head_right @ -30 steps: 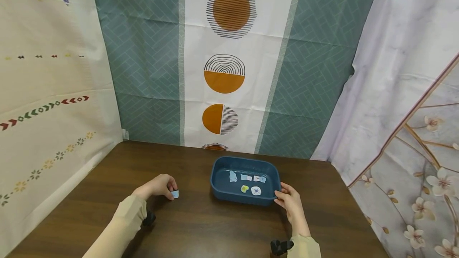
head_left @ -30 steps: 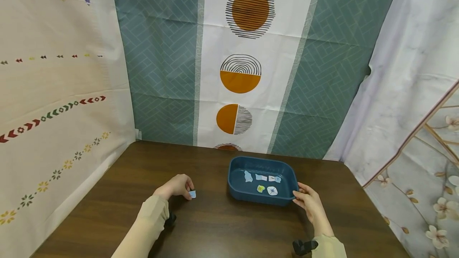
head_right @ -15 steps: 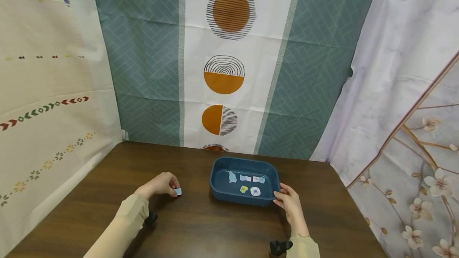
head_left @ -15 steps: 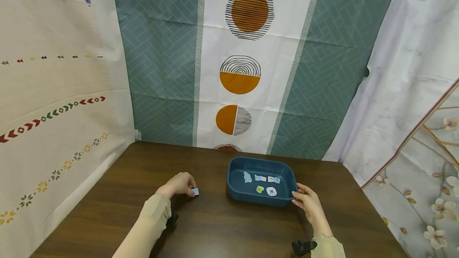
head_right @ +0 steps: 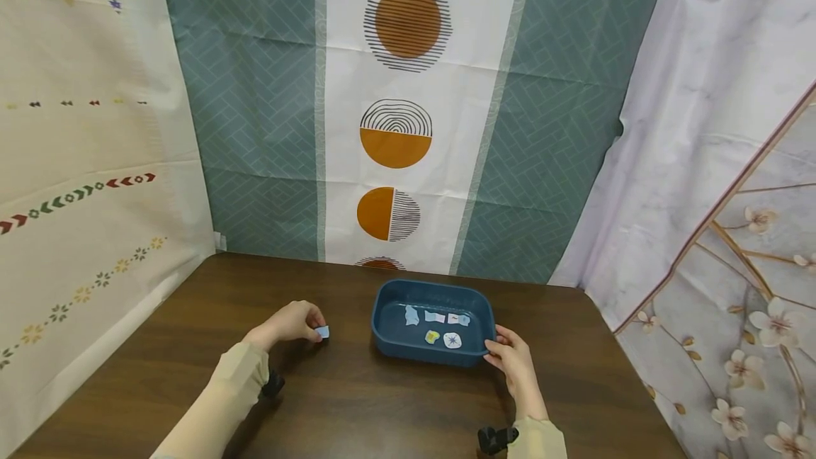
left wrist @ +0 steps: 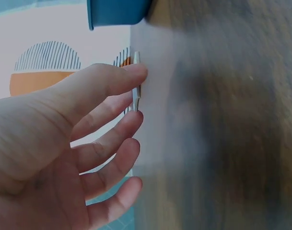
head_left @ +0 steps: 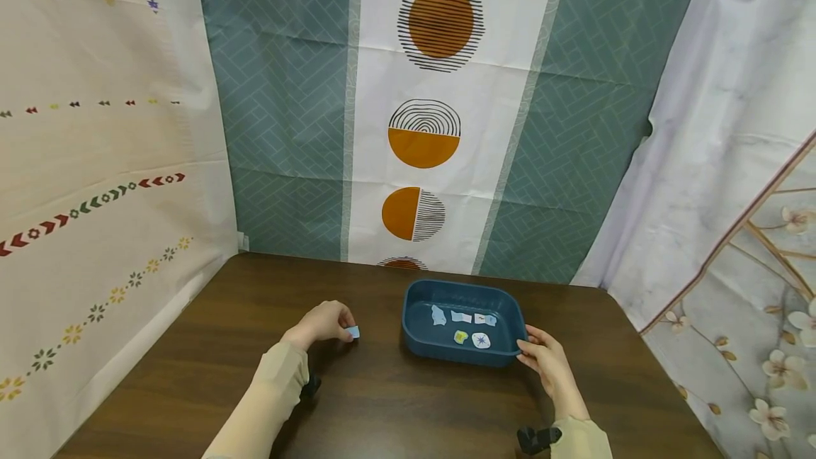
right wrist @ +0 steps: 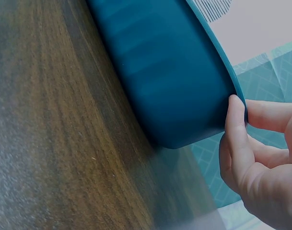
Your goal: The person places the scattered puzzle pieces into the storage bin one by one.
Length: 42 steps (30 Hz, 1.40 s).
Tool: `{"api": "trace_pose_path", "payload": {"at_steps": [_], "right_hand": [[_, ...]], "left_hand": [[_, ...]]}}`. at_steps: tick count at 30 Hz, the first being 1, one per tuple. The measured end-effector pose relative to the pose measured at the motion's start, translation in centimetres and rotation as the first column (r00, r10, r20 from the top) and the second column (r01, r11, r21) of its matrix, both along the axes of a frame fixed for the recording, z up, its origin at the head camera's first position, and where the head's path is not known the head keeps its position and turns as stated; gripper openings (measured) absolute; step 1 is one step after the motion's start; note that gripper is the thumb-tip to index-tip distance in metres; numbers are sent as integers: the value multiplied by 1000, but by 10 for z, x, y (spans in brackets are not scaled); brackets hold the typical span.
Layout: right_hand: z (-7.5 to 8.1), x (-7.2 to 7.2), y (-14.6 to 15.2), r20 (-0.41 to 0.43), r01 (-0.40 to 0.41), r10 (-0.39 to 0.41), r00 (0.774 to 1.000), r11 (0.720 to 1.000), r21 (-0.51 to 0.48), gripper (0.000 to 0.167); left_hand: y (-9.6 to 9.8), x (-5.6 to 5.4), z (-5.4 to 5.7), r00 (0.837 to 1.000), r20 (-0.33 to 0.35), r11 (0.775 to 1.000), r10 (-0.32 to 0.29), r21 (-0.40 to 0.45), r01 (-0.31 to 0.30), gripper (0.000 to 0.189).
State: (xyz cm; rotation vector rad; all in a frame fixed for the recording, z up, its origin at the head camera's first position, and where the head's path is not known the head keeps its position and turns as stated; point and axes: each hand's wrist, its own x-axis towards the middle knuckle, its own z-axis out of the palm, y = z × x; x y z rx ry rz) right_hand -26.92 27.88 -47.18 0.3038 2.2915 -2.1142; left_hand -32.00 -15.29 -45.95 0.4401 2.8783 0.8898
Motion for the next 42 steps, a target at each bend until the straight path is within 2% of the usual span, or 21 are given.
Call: {"api": "trace_pose_path", "payload": {"at_steps": [6, 11, 17, 24, 31, 38, 42], "right_hand": [[0, 0, 0, -6, -5, 5, 1000, 1000, 2, 56], [0, 0, 0, -4, -2, 2, 1000, 1000, -3, 56], [1, 1, 0, 3, -2, 2, 1000, 1000, -9, 56], [1, 1, 1, 5, -3, 3, 1000, 1000, -8, 57], [1, 0, 1, 6, 4, -4, 1000, 1000, -26, 57], [1, 0, 1, 9, 4, -4, 1000, 1000, -26, 58], [1, -1, 1, 6, 3, -3, 1000, 1000, -25, 57]], "left_hand": [[12, -6, 8, 998, -58, 999, 29, 16, -28, 17], [28, -12, 19, 992, -116, 999, 41, 12, -40, 17], [47, -19, 34, 989, -143, 1000, 29, 12, -27, 17], [67, -26, 43, 984, -178, 1000, 10, 23, -6, 19], [87, -28, 45, 986, -167, 1000, -17, 22, 21, 20], [108, -29, 45, 987, -136, 994, -85, 58, 94, 23], [121, -31, 44, 987, -119, 992, -106, 50, 112, 24]]}}
